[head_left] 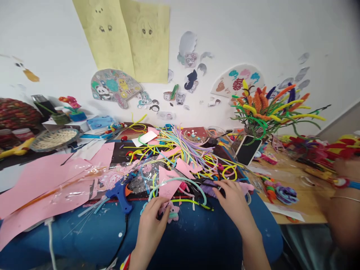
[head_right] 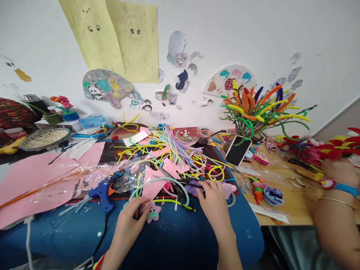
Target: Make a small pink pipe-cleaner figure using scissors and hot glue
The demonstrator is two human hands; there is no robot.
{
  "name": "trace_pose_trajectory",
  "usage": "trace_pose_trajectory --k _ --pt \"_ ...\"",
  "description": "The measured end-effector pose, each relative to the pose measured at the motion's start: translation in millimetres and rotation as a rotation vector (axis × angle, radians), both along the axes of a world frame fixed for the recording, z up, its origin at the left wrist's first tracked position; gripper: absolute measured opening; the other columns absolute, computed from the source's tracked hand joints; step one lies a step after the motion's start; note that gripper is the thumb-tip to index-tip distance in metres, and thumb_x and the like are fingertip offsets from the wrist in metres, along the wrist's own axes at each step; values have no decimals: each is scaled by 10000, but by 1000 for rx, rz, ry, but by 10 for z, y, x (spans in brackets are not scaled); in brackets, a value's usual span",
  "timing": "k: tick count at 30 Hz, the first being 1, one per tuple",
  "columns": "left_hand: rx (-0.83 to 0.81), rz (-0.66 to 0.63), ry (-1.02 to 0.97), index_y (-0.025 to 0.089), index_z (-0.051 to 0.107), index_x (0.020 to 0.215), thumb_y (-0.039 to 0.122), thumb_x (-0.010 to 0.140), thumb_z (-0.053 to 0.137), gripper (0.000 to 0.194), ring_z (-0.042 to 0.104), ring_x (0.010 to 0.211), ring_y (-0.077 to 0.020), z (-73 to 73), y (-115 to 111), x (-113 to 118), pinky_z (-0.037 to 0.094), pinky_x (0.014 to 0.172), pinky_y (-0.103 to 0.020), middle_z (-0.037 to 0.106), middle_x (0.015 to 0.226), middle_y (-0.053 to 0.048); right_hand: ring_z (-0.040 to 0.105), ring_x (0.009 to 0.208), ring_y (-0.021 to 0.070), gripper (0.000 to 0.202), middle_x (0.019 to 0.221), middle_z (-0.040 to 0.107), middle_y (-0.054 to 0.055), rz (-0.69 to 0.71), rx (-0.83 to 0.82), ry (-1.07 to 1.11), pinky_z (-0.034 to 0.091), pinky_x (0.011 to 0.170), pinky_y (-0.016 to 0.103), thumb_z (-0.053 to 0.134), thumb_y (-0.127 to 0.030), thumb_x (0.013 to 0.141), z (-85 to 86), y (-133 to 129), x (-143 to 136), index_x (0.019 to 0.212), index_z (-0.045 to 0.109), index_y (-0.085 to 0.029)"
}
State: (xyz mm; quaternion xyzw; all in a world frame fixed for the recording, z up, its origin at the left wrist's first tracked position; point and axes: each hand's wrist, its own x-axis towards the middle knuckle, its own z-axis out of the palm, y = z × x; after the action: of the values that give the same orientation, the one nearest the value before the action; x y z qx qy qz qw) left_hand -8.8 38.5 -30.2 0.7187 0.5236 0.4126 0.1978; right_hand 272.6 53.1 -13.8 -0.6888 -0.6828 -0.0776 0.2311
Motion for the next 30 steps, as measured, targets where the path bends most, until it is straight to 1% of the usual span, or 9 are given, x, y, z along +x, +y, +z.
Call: trace_pose_trajectory --k 3,6,11,15,18,21,24,27,30 --pt "38 -50 -1 213 659 901 234 882 572 92 645 897 -216 1 4 -48 513 778 -323 679 939 -62 544 1011 286 261 1033 689 101 9 -27 -7 413 907 399 505 -288 896 202 276 8 1012 710 -175" --pt "71 -115 0 219 666 874 218 881 583 83 642 878 -204 31 -14 -83 514 775 -314 674 920 -58 580 962 272 241 963 720 90 8 -84 -11 414 862 370 500 -229 880 333 632 -32 885 738 -191" --pt "112 -246 -2 215 649 857 196 872 604 50 638 832 -183 110 -62 -88 510 737 -283 680 854 -38 647 716 216 227 726 722 59 -35 -204 46 393 602 278 572 -376 841 329 1050 -243 771 727 -225" --pt "101 -272 -34 204 643 835 171 887 572 94 633 784 -165 154 -58 -45 496 713 -266 679 811 -30 661 732 209 177 754 726 55 -85 -230 106 360 578 260 591 -318 813 315 1099 -375 702 689 -221" --pt "55 -267 -48 198 639 805 175 898 551 130 631 770 -159 227 -34 16 486 708 -260 672 788 -29 663 758 210 132 794 727 48 -102 -224 164 367 597 261 577 -303 822 341 1100 -379 769 665 -219" --pt "17 -275 -50 194 641 798 204 909 533 156 623 745 -160 379 16 101 471 683 -257 663 774 -34 662 777 208 147 792 719 46 -74 -226 223 386 615 259 615 -299 807 342 1165 -357 913 625 -198" --pt "-3 -298 -39 190 641 758 231 900 540 179 619 737 -166 566 113 193 458 664 -255 659 760 -35 660 744 180 176 722 695 14 -13 -256 289 420 637 249 662 -210 772 315 1236 -363 934 603 -179" --pt "-77 -241 -48 189 652 753 242 900 521 204 600 665 -155 693 256 268 433 583 -239 655 719 -25 649 672 143 161 720 676 -15 43 -298 368 472 640 255 648 -207 819 296 1234 -395 965 601 -158" --pt "-114 -214 -14 195 681 892 235 890 513 173 595 614 -151 735 411 318 424 556 -244 676 725 -17 648 732 139 204 869 674 11 61 -330 428 526 703 308 604 -290 892 301 1207 -421 1037 603 -146"
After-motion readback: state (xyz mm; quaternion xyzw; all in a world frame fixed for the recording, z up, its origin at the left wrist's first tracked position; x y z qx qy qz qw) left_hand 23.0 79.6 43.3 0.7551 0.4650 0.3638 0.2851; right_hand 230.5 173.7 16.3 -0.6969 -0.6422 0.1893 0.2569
